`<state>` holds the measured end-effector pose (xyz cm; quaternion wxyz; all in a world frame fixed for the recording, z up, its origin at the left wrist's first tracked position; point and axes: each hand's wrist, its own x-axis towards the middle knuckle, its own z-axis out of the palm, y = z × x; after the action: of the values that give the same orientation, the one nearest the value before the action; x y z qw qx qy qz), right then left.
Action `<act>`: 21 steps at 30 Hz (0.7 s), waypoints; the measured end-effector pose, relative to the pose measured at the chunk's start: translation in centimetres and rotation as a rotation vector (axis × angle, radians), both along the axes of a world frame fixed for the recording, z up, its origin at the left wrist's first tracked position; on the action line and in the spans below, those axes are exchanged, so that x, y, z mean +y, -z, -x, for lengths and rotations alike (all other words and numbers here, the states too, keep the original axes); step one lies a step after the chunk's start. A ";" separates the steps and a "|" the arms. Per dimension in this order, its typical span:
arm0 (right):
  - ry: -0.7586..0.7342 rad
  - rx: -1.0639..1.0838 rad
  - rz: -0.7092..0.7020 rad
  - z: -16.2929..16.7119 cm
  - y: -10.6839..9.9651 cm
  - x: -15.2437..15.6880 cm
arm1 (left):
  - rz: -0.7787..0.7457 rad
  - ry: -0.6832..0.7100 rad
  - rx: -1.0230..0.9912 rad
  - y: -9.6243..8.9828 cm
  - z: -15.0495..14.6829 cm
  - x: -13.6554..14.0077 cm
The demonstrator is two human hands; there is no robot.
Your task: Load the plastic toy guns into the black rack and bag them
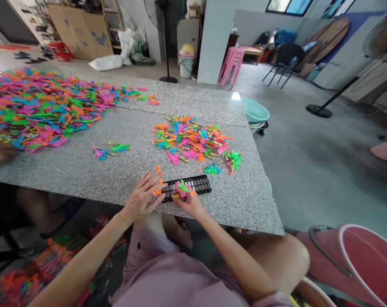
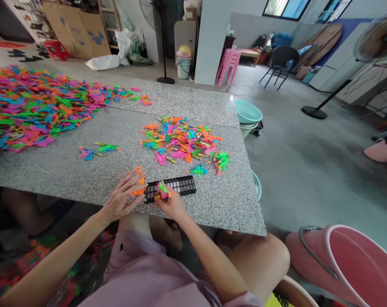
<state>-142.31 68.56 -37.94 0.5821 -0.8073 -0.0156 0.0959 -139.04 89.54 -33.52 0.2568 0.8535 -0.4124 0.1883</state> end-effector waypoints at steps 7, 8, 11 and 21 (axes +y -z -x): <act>-0.121 -0.064 0.662 -1.3 -2.1 2.5 | -0.035 -0.044 0.049 0.4 0.5 0.1; -0.136 -0.065 0.715 -1.3 -2.5 2.5 | -0.029 -0.044 0.049 0.5 0.4 0.1; -0.166 -0.056 0.774 -1.4 -3.2 3.0 | -0.015 -0.035 0.056 0.9 0.3 0.1; -0.148 -0.174 0.432 1.4 -9.5 -1.0 | 0.113 -0.051 -0.058 1.9 0.2 -0.9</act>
<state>-143.70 67.57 -28.42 0.3836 -0.9150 -0.1038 0.0694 -139.24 88.67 -35.37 0.2876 0.8421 -0.3866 0.2422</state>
